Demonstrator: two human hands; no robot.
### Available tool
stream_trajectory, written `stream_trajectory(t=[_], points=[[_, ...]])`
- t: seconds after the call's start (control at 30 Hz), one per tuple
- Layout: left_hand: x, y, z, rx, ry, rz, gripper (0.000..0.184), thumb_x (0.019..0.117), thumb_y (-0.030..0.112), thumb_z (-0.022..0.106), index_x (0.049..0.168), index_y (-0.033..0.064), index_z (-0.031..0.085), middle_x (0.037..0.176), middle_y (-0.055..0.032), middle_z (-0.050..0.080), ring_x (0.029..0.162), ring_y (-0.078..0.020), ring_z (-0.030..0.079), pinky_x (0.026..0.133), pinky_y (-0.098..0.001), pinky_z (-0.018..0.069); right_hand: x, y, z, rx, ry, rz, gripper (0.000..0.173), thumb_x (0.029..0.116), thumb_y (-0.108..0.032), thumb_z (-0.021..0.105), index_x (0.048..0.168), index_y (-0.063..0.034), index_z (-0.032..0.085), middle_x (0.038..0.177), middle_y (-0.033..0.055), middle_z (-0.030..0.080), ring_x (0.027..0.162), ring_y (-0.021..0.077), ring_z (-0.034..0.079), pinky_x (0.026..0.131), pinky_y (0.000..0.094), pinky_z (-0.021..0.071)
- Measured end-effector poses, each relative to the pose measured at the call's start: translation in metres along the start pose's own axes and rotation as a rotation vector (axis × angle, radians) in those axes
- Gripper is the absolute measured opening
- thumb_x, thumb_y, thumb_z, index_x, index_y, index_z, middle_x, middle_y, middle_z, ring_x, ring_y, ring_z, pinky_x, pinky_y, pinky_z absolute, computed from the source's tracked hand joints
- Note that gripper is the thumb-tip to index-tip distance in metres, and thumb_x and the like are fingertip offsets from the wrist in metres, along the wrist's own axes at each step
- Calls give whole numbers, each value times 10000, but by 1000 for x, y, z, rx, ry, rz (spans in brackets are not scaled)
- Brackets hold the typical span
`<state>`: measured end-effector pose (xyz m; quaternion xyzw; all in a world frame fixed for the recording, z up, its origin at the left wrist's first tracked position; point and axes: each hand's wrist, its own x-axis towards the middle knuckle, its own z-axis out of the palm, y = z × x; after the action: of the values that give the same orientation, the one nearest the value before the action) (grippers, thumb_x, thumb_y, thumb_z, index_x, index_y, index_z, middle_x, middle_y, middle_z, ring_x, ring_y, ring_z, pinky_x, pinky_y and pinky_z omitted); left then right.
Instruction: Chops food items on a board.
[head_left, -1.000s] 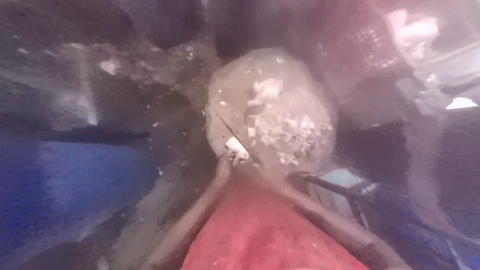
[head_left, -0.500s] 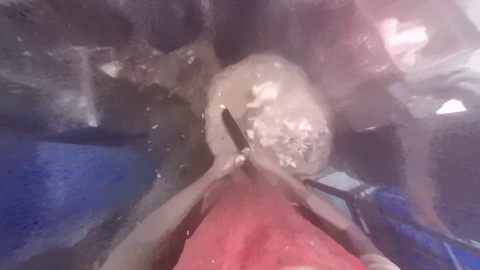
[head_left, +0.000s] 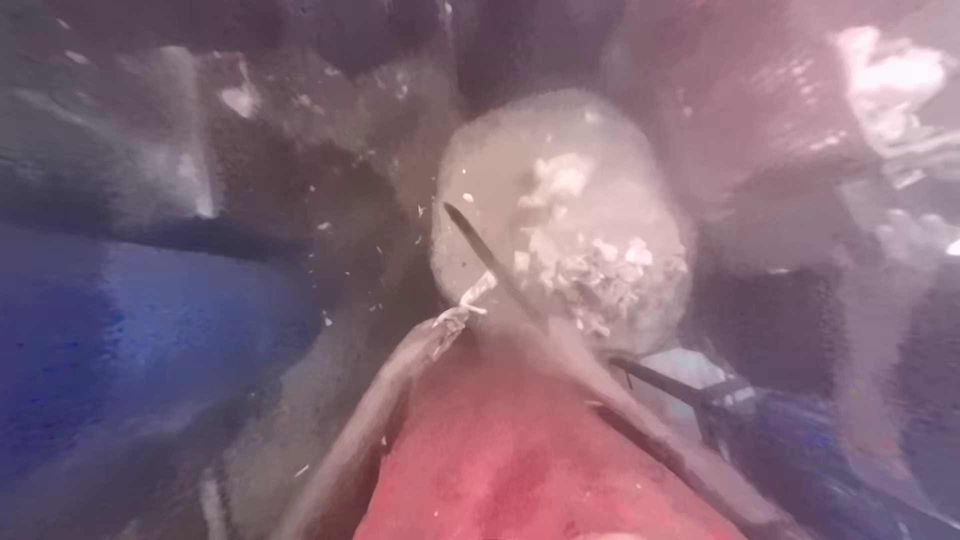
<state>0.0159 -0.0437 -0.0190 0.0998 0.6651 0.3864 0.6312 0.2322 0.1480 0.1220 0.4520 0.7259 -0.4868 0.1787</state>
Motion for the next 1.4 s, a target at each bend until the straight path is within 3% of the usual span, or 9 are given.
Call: stream_trajectory(t=[0.23, 0.4, 0.6, 0.67, 0.73, 0.83, 1.03, 1.17, 1.4], points=[[4, -5, -9, -16, -28, 12, 356, 1065, 305, 537, 1316, 65, 614, 1041, -42, 703, 856, -100, 662, 780, -295, 570, 50, 59, 26, -232, -38, -38, 533, 1074, -443, 459, 1384, -22, 565, 1237, 221, 662, 1159, 358, 647, 1028, 555, 488], [13, -25, -12, -52, -38, 8, 362, 1069, 322, 531, 1315, 69, 616, 1034, -32, 701, 852, -94, 660, 768, -287, 567, 16, 22, 21, -74, -47, 19, 457, 1073, -316, 489, 1411, -11, 535, 1231, 219, 661, 1118, 322, 662, 1000, 508, 513], [-1, 21, 1, 162, 42, 140, 413, 998, 352, 660, 1303, 77, 623, 1054, -54, 705, 859, -127, 668, 768, -315, 573, 58, 102, 50, 211, -308, 86, 521, 1056, -520, 470, 1151, -22, 590, 836, 66, 583, 694, 156, 578, 660, 362, 528], [-16, 48, 26, 633, 295, 285, 503, 973, 442, 674, 1357, 120, 638, 1244, -80, 691, 1119, -191, 664, 992, -405, 536, 49, 115, 38, 321, -151, 130, 466, 1059, -487, 489, 1123, -36, 591, 757, 21, 555, 598, 107, 545, 568, 305, 513], [-2, 51, 51, 983, 461, 508, 444, 982, 401, 636, 1351, 155, 668, 1337, -153, 642, 1259, -357, 582, 1073, -552, 445, 47, 110, 16, 202, 55, 133, 503, 1069, -469, 477, 1245, -12, 591, 885, 98, 624, 739, 182, 619, 707, 393, 554], [29, 42, 70, 1192, 326, 524, 431, 1036, 392, 530, 1406, 185, 611, 1449, -188, 556, 1379, -452, 458, 1135, -670, 320, 36, 71, -17, 82, 233, 1, 459, 1087, -380, 443, 1337, -15, 565, 1008, 157, 667, 883, 247, 665, 843, 455, 556], [26, 41, 59, 894, 382, 438, 397, 1010, 283, 596, 1318, 37, 647, 1329, -203, 636, 1258, -343, 601, 1097, -495, 467, -30, -14, -46, 204, 399, -378, 323, 1018, -202, 548, 1268, -7, 612, 968, 81, 687, 836, 96, 648, 785, 301, 557], [27, 74, 60, 957, 326, 143, 509, 1030, 403, 559, 1434, 93, 560, 1335, -182, 644, 1211, -361, 637, 1023, -584, 493, -7, 20, -11, 111, 391, -315, 337, 990, -253, 569, 1201, -3, 651, 1026, 141, 690, 947, 207, 671, 877, 394, 560], [55, 73, 75, 1069, 143, 300, 592, 1026, 614, 416, 1262, 140, 680, 1154, -151, 716, 1102, -350, 681, 944, -632, 522, 40, 138, 51, 200, 145, -8, 552, 1048, -432, 535, 1391, 0, 557, 1229, 185, 679, 1133, 239, 669, 1021, 449, 532]])
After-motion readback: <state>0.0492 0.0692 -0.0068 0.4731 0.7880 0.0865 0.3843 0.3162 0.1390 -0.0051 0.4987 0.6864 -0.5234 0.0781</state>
